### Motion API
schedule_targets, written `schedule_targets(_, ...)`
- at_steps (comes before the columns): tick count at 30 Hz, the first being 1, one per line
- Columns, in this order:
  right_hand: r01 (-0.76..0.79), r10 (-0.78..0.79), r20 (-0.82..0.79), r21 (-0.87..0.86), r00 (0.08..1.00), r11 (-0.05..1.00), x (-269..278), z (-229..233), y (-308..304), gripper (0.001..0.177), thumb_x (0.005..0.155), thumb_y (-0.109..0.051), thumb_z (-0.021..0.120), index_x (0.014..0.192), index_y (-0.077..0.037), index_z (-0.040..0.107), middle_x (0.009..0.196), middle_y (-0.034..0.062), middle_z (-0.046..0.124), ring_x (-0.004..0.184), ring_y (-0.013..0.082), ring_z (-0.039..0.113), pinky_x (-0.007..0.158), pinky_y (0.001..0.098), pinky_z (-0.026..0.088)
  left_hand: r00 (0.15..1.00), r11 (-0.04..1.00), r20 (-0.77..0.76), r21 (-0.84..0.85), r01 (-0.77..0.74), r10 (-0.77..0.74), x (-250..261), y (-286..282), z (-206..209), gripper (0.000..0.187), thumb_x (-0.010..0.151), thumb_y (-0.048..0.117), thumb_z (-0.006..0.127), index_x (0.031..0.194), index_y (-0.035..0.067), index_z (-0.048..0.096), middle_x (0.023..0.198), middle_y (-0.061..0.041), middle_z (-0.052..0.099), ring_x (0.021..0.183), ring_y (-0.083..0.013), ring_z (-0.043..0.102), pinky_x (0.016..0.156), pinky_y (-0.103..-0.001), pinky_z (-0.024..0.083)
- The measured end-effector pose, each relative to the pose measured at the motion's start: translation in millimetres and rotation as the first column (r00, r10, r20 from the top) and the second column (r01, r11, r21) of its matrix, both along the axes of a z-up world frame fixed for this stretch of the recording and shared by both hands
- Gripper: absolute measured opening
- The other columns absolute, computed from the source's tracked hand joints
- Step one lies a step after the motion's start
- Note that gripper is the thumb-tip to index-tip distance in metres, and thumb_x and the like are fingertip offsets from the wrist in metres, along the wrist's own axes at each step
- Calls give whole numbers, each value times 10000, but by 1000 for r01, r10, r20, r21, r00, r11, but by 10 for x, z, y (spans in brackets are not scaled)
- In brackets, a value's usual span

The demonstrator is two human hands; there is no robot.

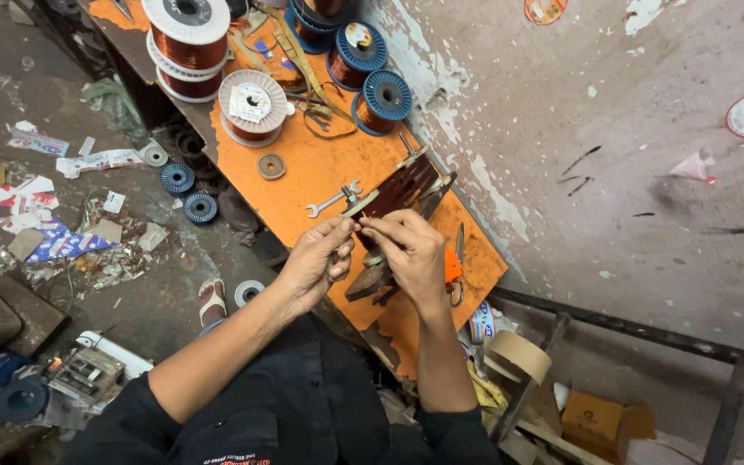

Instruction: The person operates a motorized winding machine to wrap copper wire onto a bobbin. They periodically stop the machine to adjust the wire alignment and secure the end with tape before removing the finished coil.

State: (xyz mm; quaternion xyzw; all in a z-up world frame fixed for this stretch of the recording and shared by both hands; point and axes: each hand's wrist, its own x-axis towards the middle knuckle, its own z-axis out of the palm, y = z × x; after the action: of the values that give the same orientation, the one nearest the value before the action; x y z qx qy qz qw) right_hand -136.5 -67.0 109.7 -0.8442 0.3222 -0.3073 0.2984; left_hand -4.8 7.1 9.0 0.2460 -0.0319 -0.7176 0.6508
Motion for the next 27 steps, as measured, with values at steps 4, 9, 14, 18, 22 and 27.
schedule_targets(4,35,-28,-62,108,998,994,-20,-25,5,126,889,-45,770,1011,-34,795,903,68,754,813,142,730,715,261,566,999,998,12,-48,-34,35,-21,54,35,263,1042,325,598,1148,95,666,707,45,551,496,-43,460,458,-169,357)
schedule_targets(9,33,-15,-75,244,997,969,-17,-64,-26,120,897,-64,746,999,-24,795,936,76,768,839,146,730,734,267,565,970,999,243,-41,1,9,-57,170,129,473,1064,385,480,1427,100,584,759,14,597,522,-34,479,447,-180,360)
schedule_targets(14,47,-31,-92,184,995,982,-42,-58,28,128,890,-64,760,1004,-22,798,935,79,770,835,132,729,737,262,563,906,998,424,-54,17,8,-98,279,142,538,1060,373,454,1548,145,465,819,-16,644,532,-40,489,465,-174,363)
schedule_targets(18,138,-135,-29,183,990,973,-120,-70,103,158,909,-55,745,1056,-36,801,902,75,765,796,113,712,708,245,550,810,988,582,-150,27,66,-96,373,128,536,1067,322,500,1563,125,449,904,-17,659,572,-74,484,531,-215,433)
schedule_targets(22,259,-279,83,200,957,945,-209,-114,169,157,945,-40,735,1087,-21,797,921,81,750,797,114,662,699,244,510,331,963,906,-268,-37,265,-82,473,175,387,1045,181,585,1417,76,601,1053,-59,644,778,-122,603,710,-265,519)
schedule_targets(27,259,-269,149,82,952,962,-295,-192,226,145,950,-35,741,1087,-15,784,990,84,746,879,129,679,773,246,534,256,937,909,-277,-214,328,-80,378,224,172,898,83,770,1065,57,804,1023,-54,743,841,-114,689,729,-249,545)
